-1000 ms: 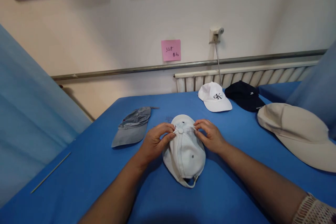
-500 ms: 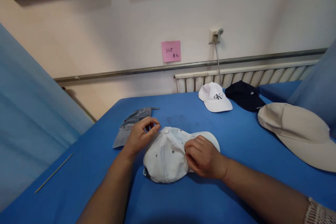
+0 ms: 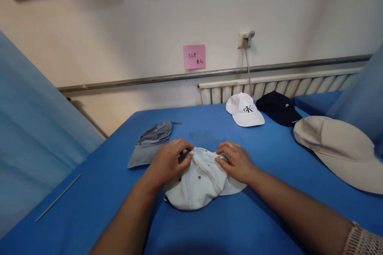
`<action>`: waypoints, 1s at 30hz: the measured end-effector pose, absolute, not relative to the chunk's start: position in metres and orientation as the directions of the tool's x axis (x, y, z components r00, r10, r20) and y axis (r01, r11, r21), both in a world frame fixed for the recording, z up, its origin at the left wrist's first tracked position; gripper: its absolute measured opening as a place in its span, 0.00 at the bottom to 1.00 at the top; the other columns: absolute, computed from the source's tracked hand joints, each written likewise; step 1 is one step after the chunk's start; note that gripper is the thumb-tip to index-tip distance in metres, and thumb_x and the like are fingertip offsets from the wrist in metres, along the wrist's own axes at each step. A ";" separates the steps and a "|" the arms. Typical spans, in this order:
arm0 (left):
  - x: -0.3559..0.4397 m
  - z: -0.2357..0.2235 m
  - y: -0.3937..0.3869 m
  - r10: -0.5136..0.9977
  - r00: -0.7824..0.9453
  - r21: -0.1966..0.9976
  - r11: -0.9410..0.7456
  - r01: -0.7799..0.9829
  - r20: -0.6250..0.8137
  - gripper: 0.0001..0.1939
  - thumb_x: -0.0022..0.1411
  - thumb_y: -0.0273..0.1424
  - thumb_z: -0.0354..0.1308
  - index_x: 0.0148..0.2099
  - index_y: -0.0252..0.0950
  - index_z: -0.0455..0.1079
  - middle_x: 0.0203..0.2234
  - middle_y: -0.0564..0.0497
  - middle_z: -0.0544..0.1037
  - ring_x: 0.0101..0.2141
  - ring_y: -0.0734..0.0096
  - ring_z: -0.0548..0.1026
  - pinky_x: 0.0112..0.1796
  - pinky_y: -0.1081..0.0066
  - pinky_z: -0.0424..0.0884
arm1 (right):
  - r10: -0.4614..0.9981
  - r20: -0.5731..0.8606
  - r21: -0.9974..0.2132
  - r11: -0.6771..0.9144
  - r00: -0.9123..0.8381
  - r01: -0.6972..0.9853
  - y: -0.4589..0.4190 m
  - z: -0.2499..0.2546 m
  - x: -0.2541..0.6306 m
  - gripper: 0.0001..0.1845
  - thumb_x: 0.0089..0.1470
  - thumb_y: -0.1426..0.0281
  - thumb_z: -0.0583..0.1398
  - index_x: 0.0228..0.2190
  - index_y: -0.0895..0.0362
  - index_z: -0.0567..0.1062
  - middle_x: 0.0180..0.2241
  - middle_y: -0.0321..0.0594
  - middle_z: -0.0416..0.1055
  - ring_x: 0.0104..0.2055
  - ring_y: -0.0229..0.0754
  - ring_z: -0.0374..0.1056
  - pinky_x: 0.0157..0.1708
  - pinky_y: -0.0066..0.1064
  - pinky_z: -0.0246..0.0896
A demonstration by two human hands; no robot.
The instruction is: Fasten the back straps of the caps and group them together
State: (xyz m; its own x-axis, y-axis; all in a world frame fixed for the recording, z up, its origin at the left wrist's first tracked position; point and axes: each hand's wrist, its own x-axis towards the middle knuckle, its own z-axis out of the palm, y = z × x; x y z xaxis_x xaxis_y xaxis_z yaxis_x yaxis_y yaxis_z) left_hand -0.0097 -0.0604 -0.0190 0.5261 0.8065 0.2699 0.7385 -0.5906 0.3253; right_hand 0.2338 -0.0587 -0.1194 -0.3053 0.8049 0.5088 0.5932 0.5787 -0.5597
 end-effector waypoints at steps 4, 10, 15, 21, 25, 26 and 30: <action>-0.009 -0.017 -0.063 0.806 0.513 0.330 -0.590 0.737 0.296 0.07 0.62 0.31 0.53 0.41 0.37 0.70 0.33 0.51 0.74 0.32 0.70 0.71 0.35 0.71 0.67 | 0.795 0.551 -0.594 0.587 -0.254 0.550 -0.064 -0.113 0.232 0.05 0.55 0.76 0.55 0.30 0.55 0.67 0.34 0.39 0.71 0.37 0.42 0.66 0.39 0.35 0.60; -0.009 -0.014 -0.065 0.802 0.454 0.409 -0.592 0.695 0.389 0.09 0.65 0.34 0.52 0.45 0.38 0.69 0.33 0.52 0.74 0.31 0.72 0.71 0.34 0.72 0.68 | 0.802 0.583 -0.663 0.563 -0.131 0.494 -0.070 -0.103 0.239 0.07 0.53 0.76 0.54 0.26 0.54 0.62 0.29 0.37 0.67 0.31 0.38 0.63 0.33 0.30 0.57; -0.008 -0.015 -0.064 0.803 0.444 0.432 -0.591 0.681 0.398 0.10 0.65 0.34 0.52 0.47 0.38 0.67 0.36 0.50 0.75 0.34 0.70 0.73 0.37 0.70 0.69 | 0.865 0.401 -0.543 0.489 -0.301 0.683 -0.071 -0.100 0.238 0.03 0.56 0.71 0.55 0.31 0.56 0.68 0.31 0.37 0.68 0.28 0.37 0.62 0.30 0.30 0.53; -0.012 -0.020 -0.058 0.818 0.396 0.465 -0.567 0.680 0.418 0.10 0.65 0.34 0.51 0.46 0.37 0.67 0.35 0.50 0.75 0.35 0.68 0.73 0.38 0.68 0.70 | 0.933 0.249 -0.533 0.356 -0.260 0.767 -0.061 -0.100 0.243 0.17 0.65 0.62 0.48 0.27 0.55 0.68 0.28 0.37 0.70 0.30 0.39 0.65 0.31 0.30 0.51; -0.017 -0.024 -0.051 0.833 0.324 0.463 -0.527 0.713 0.449 0.10 0.65 0.34 0.51 0.46 0.37 0.67 0.35 0.50 0.75 0.35 0.67 0.73 0.39 0.68 0.69 | 0.979 0.118 -0.436 0.203 -0.168 0.877 -0.052 -0.103 0.252 0.18 0.64 0.60 0.49 0.29 0.56 0.70 0.32 0.42 0.74 0.32 0.41 0.68 0.29 0.32 0.49; -0.018 -0.026 -0.049 0.833 0.308 0.457 -0.519 0.722 0.460 0.10 0.65 0.34 0.50 0.46 0.37 0.67 0.36 0.50 0.75 0.35 0.67 0.73 0.39 0.67 0.69 | 0.986 0.075 -0.407 0.167 -0.149 0.898 -0.051 -0.103 0.254 0.19 0.64 0.59 0.49 0.30 0.57 0.71 0.33 0.43 0.75 0.33 0.43 0.69 0.29 0.32 0.49; -0.022 -0.029 -0.043 0.832 0.292 0.441 -0.510 0.739 0.472 0.11 0.64 0.34 0.50 0.46 0.37 0.68 0.36 0.49 0.75 0.35 0.66 0.73 0.39 0.66 0.69 | 0.992 -0.062 -0.343 0.086 -0.114 0.935 -0.050 -0.100 0.264 0.21 0.63 0.56 0.49 0.34 0.58 0.73 0.34 0.48 0.77 0.36 0.48 0.72 0.28 0.33 0.49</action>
State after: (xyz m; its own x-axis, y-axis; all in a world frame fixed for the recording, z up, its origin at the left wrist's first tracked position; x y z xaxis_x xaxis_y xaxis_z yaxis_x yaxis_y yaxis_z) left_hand -0.0220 -0.0428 -0.0293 0.2922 0.8316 0.4723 0.7386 -0.5100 0.4409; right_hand 0.2639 -0.0503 -0.1002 -0.1142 0.9915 -0.0620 0.9352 0.0863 -0.3435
